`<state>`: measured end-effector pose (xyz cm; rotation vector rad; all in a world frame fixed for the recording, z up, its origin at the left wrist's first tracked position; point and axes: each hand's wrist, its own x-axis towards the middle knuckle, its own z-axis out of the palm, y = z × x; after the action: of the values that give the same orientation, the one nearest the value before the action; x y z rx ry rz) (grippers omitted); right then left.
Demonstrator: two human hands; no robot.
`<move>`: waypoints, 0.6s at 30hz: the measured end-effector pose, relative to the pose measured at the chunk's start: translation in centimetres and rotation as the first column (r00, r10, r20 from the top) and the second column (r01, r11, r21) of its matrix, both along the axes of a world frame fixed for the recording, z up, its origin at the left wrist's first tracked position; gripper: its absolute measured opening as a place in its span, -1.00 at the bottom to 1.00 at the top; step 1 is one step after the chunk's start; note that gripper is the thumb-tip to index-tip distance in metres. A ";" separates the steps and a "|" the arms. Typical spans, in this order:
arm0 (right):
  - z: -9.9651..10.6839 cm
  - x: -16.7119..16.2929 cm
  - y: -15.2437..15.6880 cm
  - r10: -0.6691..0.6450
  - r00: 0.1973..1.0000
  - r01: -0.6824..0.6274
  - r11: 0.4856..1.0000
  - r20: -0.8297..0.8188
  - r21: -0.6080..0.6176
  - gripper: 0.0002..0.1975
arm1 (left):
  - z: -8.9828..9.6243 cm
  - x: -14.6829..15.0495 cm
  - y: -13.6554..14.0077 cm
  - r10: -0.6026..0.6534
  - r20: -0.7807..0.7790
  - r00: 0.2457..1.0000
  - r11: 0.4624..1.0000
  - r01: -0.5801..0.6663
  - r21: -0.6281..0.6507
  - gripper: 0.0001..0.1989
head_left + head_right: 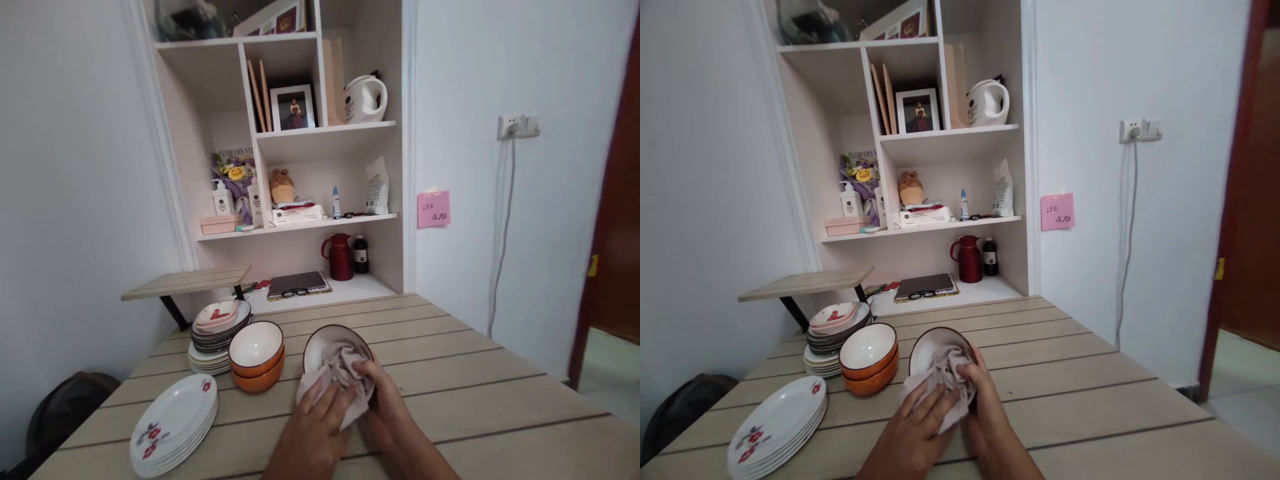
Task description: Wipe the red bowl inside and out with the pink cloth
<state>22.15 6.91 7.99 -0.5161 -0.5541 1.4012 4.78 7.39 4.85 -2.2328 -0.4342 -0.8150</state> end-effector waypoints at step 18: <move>-1.5 0.2 1.2 -0.001 0.994 -0.009 0.995 -0.107 -0.096 -0.77 | -0.6 -0.6 -1.3 -0.076 0.325 0.943 0.974 0.140 -0.178 -0.76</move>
<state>22.38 8.11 6.48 -0.5136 -0.4030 1.4553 4.19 6.10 4.25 -2.3302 -0.5685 -1.2476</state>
